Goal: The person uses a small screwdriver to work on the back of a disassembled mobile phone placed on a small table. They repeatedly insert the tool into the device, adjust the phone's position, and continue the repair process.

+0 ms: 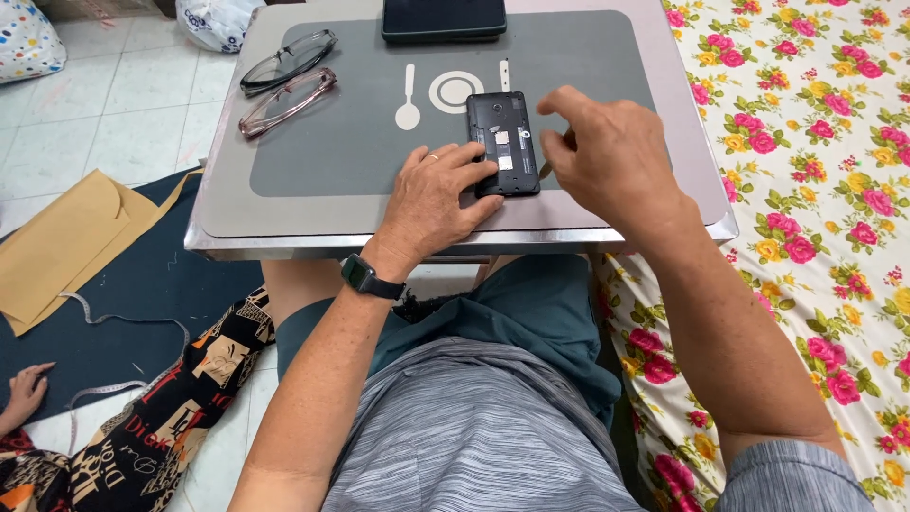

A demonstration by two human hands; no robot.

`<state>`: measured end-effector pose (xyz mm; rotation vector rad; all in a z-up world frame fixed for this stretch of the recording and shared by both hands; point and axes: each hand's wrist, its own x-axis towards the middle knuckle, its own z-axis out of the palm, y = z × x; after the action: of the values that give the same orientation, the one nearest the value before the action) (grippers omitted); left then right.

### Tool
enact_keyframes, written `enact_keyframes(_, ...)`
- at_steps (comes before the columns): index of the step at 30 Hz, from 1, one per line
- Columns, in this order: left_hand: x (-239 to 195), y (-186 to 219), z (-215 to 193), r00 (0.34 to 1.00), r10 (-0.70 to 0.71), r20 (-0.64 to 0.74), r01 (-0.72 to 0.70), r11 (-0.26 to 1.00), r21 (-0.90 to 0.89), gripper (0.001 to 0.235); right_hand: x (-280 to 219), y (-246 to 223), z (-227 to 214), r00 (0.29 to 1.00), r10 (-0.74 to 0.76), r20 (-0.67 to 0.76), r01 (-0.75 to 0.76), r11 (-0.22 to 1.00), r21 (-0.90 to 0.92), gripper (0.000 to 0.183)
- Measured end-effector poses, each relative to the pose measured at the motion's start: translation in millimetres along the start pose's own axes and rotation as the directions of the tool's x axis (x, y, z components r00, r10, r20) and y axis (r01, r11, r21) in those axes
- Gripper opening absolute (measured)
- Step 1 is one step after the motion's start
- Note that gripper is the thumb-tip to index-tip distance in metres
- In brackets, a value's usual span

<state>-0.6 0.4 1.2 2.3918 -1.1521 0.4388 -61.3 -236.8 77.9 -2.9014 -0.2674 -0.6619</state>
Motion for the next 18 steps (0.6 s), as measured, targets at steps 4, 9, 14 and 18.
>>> enact_keyframes(4,0.5,1.7,-1.7,1.000,0.000,0.001,0.000,1.000,-0.002,0.039,3.7,-16.3,-19.5,0.992,0.017,0.121,-0.027,0.996,0.084,0.046)
enact_keyframes(9,-0.8,0.6,-0.6,0.999,0.019,-0.029,-0.019,1.000,0.003,0.038,3.8,-7.8,-7.7,0.998,0.010,0.069,-0.009,1.000,-0.010,0.030)
enact_keyframes(14,-0.9,-2.3,2.5,0.999,0.031,-0.035,-0.031,0.999,0.021,0.040,2.3,-7.1,-8.4,0.997,0.020,0.075,-0.021,1.000,0.009,0.032)
enact_keyframes(18,-1.2,-2.2,2.9,0.999,0.020,-0.033,-0.020,1.000,0.017,0.040,1.2,-9.3,-14.2,0.998,-0.003,0.055,0.002,1.000,0.028,0.045)
